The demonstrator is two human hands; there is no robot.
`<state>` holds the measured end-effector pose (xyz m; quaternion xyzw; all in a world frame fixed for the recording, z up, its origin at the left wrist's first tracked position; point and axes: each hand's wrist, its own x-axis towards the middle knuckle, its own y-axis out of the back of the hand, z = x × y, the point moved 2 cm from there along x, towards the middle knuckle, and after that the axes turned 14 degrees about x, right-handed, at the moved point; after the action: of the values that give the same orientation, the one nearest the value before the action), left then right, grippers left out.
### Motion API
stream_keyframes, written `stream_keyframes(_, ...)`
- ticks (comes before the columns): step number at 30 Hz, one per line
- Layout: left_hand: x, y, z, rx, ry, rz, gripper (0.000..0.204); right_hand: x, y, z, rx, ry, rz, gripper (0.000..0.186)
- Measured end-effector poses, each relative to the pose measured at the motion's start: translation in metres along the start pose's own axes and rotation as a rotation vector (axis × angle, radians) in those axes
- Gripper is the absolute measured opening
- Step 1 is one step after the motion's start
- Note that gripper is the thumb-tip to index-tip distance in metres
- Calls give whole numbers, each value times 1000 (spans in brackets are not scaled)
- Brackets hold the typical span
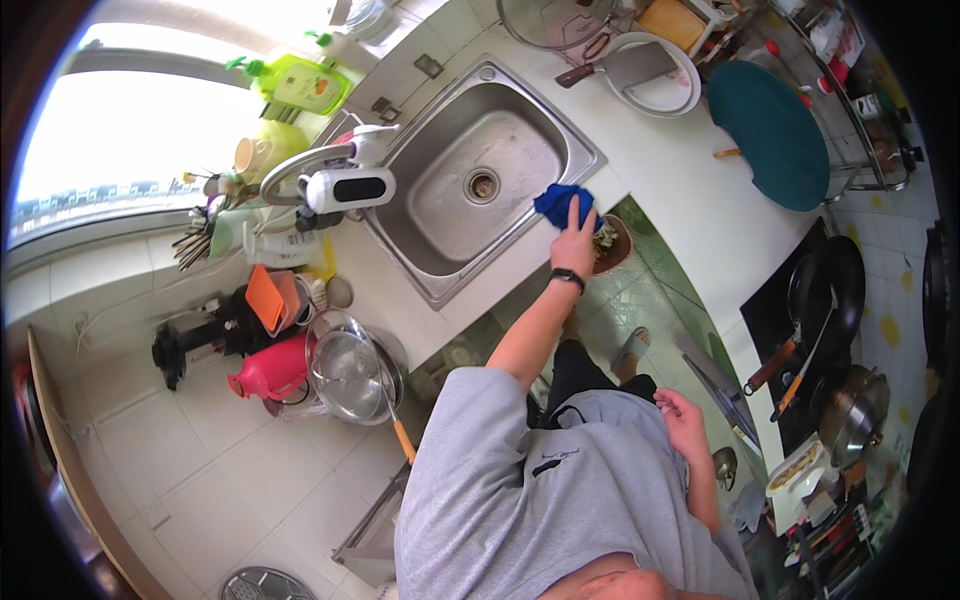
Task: The person washes a ladle in the sink, then wipes the sink and countertop with a blue cloth. They open a microwave, place a plastic bag inside, and set the timer. The person also wipes the stovetop and rinses the cloth under running water.
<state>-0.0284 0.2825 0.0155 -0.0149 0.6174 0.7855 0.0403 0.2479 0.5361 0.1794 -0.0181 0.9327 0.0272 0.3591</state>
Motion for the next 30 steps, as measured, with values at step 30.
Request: stream_keyframes(30, -249, 58, -237, 306, 288, 141, 39, 36, -13, -29, -60, 139, -268, 35)
